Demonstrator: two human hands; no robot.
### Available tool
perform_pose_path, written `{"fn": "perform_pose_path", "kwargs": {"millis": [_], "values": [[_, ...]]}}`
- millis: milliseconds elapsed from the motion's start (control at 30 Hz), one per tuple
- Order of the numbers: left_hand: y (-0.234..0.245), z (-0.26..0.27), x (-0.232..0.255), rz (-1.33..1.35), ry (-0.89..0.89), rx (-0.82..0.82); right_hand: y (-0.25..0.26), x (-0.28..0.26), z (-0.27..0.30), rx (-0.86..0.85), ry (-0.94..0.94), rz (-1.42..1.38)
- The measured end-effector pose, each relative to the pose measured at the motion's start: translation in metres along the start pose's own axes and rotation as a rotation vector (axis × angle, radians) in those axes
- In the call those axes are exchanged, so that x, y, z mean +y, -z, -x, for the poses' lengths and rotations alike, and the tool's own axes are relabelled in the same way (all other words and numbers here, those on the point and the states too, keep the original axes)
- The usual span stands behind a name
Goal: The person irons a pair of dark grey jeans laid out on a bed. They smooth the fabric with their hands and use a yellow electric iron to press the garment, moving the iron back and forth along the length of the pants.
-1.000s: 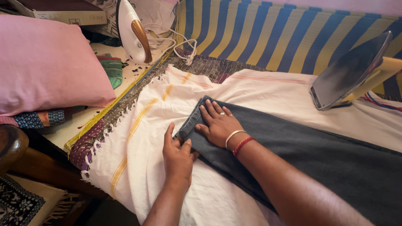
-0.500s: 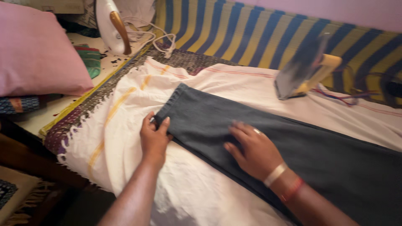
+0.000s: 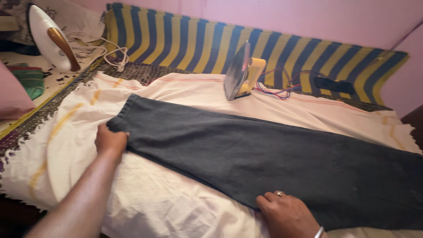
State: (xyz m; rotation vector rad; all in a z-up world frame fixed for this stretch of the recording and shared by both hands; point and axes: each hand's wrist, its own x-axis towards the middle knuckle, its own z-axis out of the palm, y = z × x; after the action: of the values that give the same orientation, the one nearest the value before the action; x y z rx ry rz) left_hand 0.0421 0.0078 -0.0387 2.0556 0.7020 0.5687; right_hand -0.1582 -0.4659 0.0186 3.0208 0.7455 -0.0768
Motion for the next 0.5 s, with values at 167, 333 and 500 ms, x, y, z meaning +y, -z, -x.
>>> {"fn": "perform_pose_path", "kwargs": {"millis": [167,333,500], "values": [[0.004,-0.028,0.014,-0.165,-0.136,0.021,0.009,0.008,0.009,0.007,0.093,0.007],[0.011,-0.015,0.020,-0.343,-0.162,-0.051,-0.006,0.011,0.012,-0.234,-0.080,-0.124],[0.002,0.045,0.051,-0.642,-0.551,0.025,0.000,0.027,0.009,-0.209,-0.014,-0.444]]}}
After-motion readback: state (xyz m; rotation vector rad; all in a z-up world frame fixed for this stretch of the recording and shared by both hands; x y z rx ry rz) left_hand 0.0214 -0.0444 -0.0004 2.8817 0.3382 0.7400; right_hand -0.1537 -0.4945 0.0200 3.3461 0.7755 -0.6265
